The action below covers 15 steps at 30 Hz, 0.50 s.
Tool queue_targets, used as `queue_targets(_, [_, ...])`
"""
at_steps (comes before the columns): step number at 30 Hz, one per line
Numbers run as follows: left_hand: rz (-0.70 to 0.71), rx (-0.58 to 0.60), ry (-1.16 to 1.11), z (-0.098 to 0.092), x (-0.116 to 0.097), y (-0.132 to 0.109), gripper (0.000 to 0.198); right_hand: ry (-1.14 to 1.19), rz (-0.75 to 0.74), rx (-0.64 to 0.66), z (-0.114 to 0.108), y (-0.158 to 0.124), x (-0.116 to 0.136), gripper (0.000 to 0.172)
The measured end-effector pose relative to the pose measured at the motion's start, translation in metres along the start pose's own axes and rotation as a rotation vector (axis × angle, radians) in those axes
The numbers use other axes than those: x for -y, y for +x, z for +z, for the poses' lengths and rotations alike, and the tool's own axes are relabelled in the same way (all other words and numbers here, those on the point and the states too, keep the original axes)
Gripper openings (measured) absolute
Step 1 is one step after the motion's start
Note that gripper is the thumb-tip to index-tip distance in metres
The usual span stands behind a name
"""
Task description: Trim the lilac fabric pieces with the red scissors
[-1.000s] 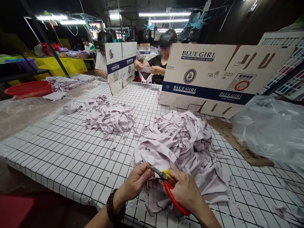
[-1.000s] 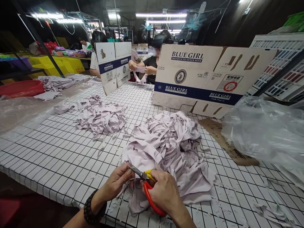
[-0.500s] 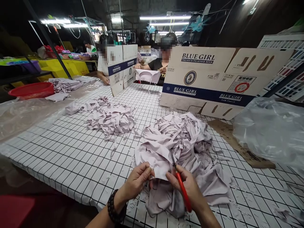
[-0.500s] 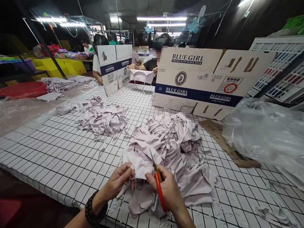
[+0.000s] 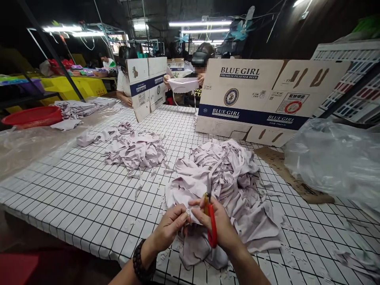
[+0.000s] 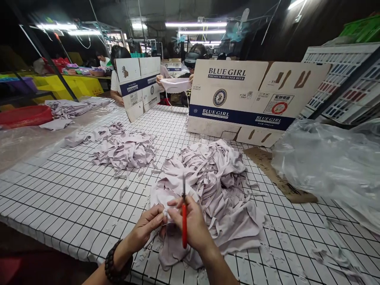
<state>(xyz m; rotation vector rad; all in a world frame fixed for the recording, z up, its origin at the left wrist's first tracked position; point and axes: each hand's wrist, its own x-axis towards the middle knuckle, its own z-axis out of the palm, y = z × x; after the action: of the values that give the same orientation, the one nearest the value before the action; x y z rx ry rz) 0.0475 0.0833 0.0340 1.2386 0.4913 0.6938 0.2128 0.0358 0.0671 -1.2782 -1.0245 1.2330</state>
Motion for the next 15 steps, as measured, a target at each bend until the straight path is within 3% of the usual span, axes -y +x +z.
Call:
queue_targets(7, [-0.022,-0.031,0.069,0.000,0.001,-0.003,0.038,0.092,0.042,0.033,0.005,0.005,-0.002,0.038])
queue_targets(11, [0.009,-0.087,0.154,-0.004,0.001,-0.003,0.037,0.180,0.048,0.118,-0.022,-0.018,0.011,0.039])
queue_targets(13, [0.031,-0.148,0.307,-0.005,-0.002,0.000,0.035,0.074,0.111,0.195,-0.042,-0.034,0.014,0.039])
queue_targets(15, [0.023,-0.212,0.533,-0.001,-0.005,0.007,0.033,-0.101,0.241,0.122,-0.060,-0.048,0.012,0.034])
